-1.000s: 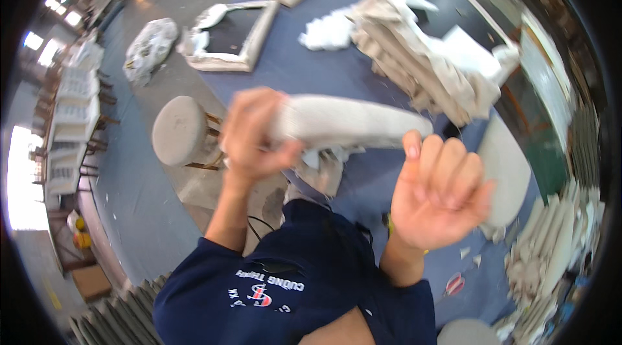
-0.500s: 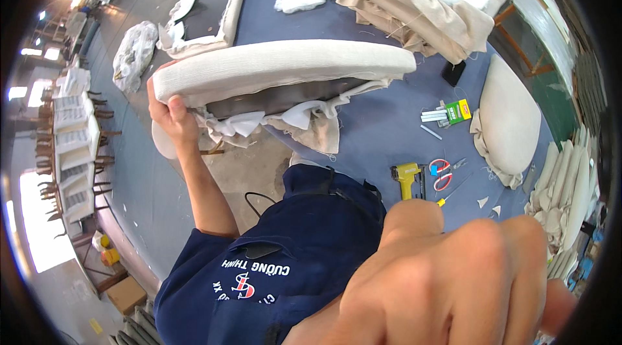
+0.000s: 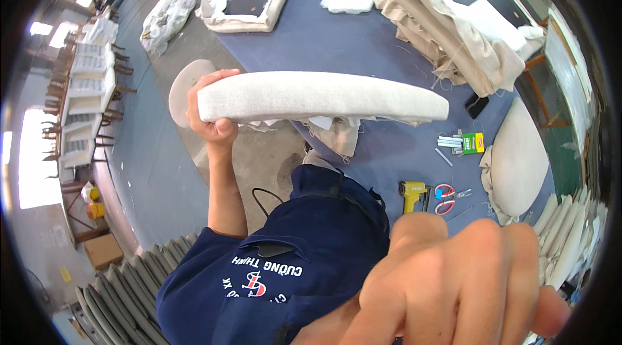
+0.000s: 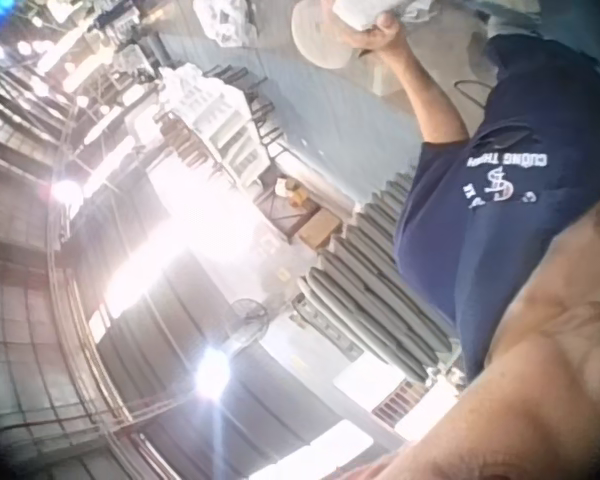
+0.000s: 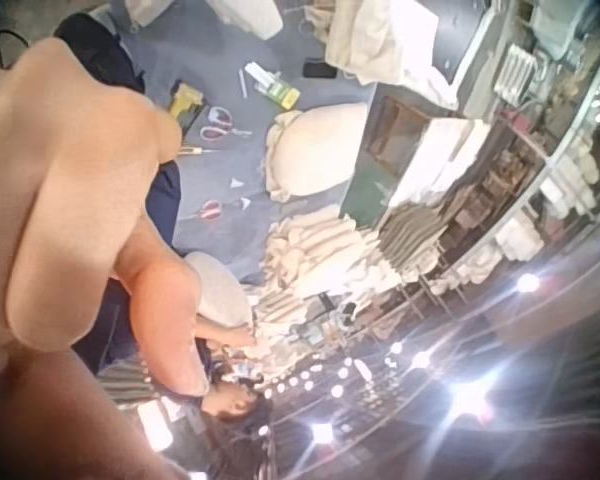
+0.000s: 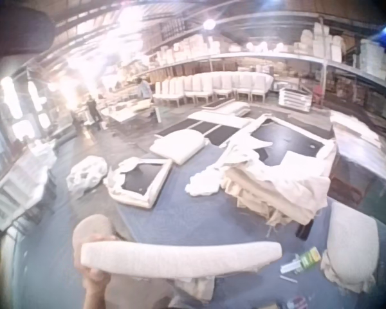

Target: The person sews a white fabric cover onto a cushion using a needle and thread, then uses a staple gun to attach the fabric to the cushion frame. They also use a blue plastic tool to smooth the fabric and a yellow utility knife to trim excess material.

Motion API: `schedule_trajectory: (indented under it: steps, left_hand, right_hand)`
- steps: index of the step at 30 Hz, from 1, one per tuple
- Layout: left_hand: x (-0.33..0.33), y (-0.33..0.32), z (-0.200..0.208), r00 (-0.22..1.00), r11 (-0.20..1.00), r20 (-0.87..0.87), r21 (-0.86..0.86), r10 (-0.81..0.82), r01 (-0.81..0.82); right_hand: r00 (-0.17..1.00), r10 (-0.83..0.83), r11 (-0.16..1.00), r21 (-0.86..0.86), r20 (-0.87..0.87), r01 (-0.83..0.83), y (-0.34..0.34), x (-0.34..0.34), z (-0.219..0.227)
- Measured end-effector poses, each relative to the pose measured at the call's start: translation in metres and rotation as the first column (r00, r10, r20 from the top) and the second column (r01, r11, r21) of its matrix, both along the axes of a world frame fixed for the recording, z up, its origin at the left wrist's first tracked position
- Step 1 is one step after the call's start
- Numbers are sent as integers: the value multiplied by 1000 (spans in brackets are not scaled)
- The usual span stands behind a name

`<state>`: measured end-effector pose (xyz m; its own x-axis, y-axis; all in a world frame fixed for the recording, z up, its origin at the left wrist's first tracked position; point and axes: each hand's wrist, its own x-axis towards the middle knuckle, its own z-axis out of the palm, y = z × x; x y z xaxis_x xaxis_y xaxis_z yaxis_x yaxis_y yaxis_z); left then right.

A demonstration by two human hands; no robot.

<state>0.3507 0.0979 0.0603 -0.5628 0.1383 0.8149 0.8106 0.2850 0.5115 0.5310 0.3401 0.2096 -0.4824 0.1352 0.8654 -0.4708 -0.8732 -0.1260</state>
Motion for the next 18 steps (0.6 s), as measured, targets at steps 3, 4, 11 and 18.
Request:
schedule_trajectory:
  steps: [3, 4, 11, 18]
  left_hand:
    - [17, -12, -8, 999, 1000, -36, 4, -18, 18]
    - [23, -14, -11, 998, 1000, -53, 4, -23, 24]
    - [71, -42, -34, 992, 998, -108, -6, -63, 62]
    - [95, -40, -37, 981, 994, -158, -45, -109, 104]
  right_hand:
    - [999, 34, 999, -2, 9, -34, -7, 3, 1]
    - [999, 49, 999, -6, 11, -49, -10, 3, 1]
    - [989, 141, 990, 17, 50, -142, -38, 1, -2]
    - [858, -447, 825, 487, 252, 286, -30, -8, -69]
